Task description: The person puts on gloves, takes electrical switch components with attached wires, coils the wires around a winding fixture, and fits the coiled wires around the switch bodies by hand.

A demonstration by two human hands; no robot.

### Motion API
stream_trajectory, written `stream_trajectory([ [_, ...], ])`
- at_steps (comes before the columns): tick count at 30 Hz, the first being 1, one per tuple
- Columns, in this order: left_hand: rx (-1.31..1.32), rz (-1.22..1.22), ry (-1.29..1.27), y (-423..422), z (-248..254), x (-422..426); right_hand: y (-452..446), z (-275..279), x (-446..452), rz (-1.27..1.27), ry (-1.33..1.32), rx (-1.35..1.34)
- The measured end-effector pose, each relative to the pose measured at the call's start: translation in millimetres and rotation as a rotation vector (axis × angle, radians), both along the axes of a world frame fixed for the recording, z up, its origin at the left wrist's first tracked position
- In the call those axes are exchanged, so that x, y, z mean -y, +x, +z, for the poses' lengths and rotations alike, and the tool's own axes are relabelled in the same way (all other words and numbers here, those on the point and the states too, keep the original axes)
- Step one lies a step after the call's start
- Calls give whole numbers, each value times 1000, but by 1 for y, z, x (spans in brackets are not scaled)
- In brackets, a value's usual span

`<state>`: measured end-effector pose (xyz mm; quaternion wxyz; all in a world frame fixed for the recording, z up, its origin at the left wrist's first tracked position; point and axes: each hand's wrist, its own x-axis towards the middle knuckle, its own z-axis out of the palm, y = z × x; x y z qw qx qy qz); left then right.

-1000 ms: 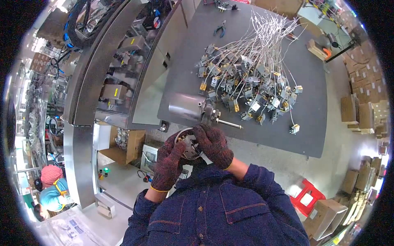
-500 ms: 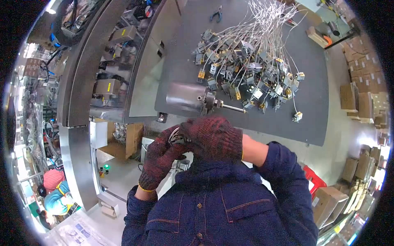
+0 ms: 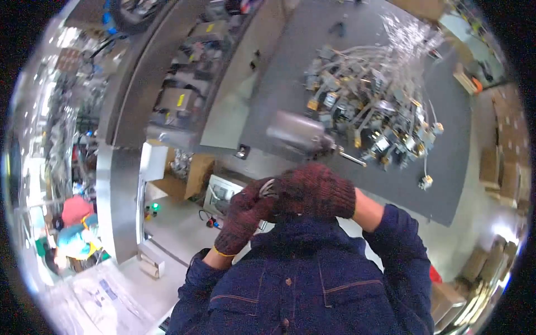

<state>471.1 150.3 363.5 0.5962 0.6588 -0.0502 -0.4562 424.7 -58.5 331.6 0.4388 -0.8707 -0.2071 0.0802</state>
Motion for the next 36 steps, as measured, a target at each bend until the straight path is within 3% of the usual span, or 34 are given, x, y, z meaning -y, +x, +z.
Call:
stream_trajectory([
  [4, 313, 1, -11, 7, -28, -31, 17, 31, -22, -81, -113, 19],
  [6, 37, 337, -97, 19, -40, -56, 26, 44, -22, -110, -145, 63],
  [7, 153, 472, 31, 34, -47, -69, 33, 48, -19, -286, -209, 257],
  [8, 359, 541, 100, 40, -109, -112, 40, 49, -18, -466, -268, 451],
  [9, 327, 719, -61, 60, -108, -125, 46, 47, -21, -457, -267, 459],
  [10, 651, 742, 125, 77, -113, -144, 51, 43, -23, -564, -316, 486],
  [11, 818, 759, 465, 95, -176, -200, 56, 39, -27, -678, -371, 510],
  [13, 1529, -156, 1449, 145, -284, -356, 61, 33, -30, -673, -379, 535],
  [14, 1208, 246, 1393, 157, -264, -352, 61, 29, -29, -668, -381, 554],
  [15, 1033, 405, 1367, 167, -257, -357, 62, 26, -29, -690, -381, 582],
  [20, 758, 382, 1515, 225, -292, -381, 60, 15, -22, -704, -478, 571],
  [27, 771, 349, 1677, 254, -297, -371, 63, 16, -20, -783, -437, 552],
  [30, 1199, 232, 1760, 242, -320, -356, 53, 22, 0, -752, -265, 480],
  [31, 1390, 159, 1742, 230, -338, -346, 45, 14, 10, -944, -124, 365],
  [32, 1458, 72, 1542, 211, -355, -319, 32, -1, 29, -1061, -100, 304],
  [33, 1046, 268, 860, 174, -280, -233, 20, -16, 47, -1176, -69, 242],
  [34, 1040, 143, 813, 145, -282, -208, 4, -30, 67, -1225, -164, 238],
  [35, 1032, 17, 764, 119, -286, -187, -7, -25, 70, -1261, -458, -24],
  [36, 843, 109, 604, 87, -266, -152, -20, -39, 72, -1272, -451, -30],
])
